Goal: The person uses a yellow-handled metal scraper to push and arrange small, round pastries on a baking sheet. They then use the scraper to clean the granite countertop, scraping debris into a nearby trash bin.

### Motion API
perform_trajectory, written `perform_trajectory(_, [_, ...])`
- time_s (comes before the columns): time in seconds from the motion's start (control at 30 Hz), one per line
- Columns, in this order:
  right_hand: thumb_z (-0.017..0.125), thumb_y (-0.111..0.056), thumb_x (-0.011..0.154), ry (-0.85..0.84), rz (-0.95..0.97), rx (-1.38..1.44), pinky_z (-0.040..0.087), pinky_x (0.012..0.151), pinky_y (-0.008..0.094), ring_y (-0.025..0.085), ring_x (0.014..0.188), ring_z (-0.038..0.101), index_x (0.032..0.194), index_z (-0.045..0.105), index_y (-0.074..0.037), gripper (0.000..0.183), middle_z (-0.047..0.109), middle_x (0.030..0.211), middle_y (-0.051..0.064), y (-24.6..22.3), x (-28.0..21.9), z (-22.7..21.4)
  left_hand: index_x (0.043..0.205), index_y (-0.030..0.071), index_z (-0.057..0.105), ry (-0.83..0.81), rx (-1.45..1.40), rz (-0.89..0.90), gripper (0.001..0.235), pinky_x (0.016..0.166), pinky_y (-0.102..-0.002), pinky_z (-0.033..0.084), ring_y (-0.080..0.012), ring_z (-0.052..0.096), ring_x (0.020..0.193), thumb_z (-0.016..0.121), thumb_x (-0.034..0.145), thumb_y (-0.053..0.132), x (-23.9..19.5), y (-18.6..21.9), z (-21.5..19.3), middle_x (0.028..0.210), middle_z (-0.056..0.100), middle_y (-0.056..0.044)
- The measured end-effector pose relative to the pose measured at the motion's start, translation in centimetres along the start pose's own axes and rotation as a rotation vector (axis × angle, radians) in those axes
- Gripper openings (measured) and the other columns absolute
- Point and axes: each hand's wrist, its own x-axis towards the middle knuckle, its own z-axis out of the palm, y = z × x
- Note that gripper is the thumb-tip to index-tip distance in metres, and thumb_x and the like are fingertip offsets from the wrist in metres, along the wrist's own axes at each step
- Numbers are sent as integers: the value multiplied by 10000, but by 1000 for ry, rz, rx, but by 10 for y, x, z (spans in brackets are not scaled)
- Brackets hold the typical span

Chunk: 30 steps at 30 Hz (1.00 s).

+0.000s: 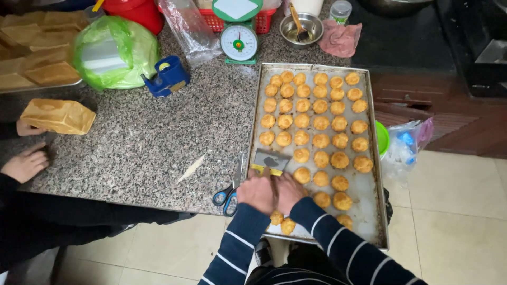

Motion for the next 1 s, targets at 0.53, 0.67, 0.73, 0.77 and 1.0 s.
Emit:
perform_trajectory(0.53, [643, -399, 937, -18, -269, -72, 493, 1164, 581, 435, 1606, 403, 1605, 648, -175, 705, 734, 1504, 138, -16, -29, -54, 1624, 164, 455, 136, 60, 11, 536, 777, -590, 674, -467, 818, 866, 457, 1089, 191, 75, 12, 71, 1313, 630, -243])
perform_trajectory(0.67, [664, -352, 933, 30, -307, -22, 566, 1036, 550, 421, 1280, 619, 1200, 792, -172, 347, 791, 1243, 161, -7, -29, -46, 1535, 121, 451, 84, 61, -12, 411, 767, -564, 719, -416, 833, 839, 520, 1135, 181, 89, 28, 52, 1312, 636, -265])
perform_trajectory(0.73, [686, -277, 868, 51, -308, -34, 584, 969, 542, 423, 1068, 708, 951, 832, -183, 193, 849, 1021, 141, -4, -29, -37, 1586, 109, 444, 117, 16, -8, 522, 812, -582, 719, -435, 842, 894, 573, 1080, 91, 107, 28, 53, 1384, 612, -285])
perform_trajectory(0.77, [691, -297, 869, 51, -303, -49, 591, 937, 560, 429, 1035, 720, 927, 835, -180, 193, 847, 1015, 140, -4, -29, -34, 1613, 122, 443, 131, 30, -9, 522, 788, -566, 722, -425, 839, 874, 560, 1104, 120, 111, 25, 53, 1363, 616, -284])
perform_trajectory(1.0, [637, -552, 969, -154, -146, -195, 612, 710, 594, 442, 830, 766, 809, 809, -77, 530, 805, 845, 188, -5, -22, -31, 1463, 146, 564, 422, 49, 37, 429, 674, -578, 693, -423, 835, 755, 522, 1036, 129, 197, 14, 105, 1309, 649, -249])
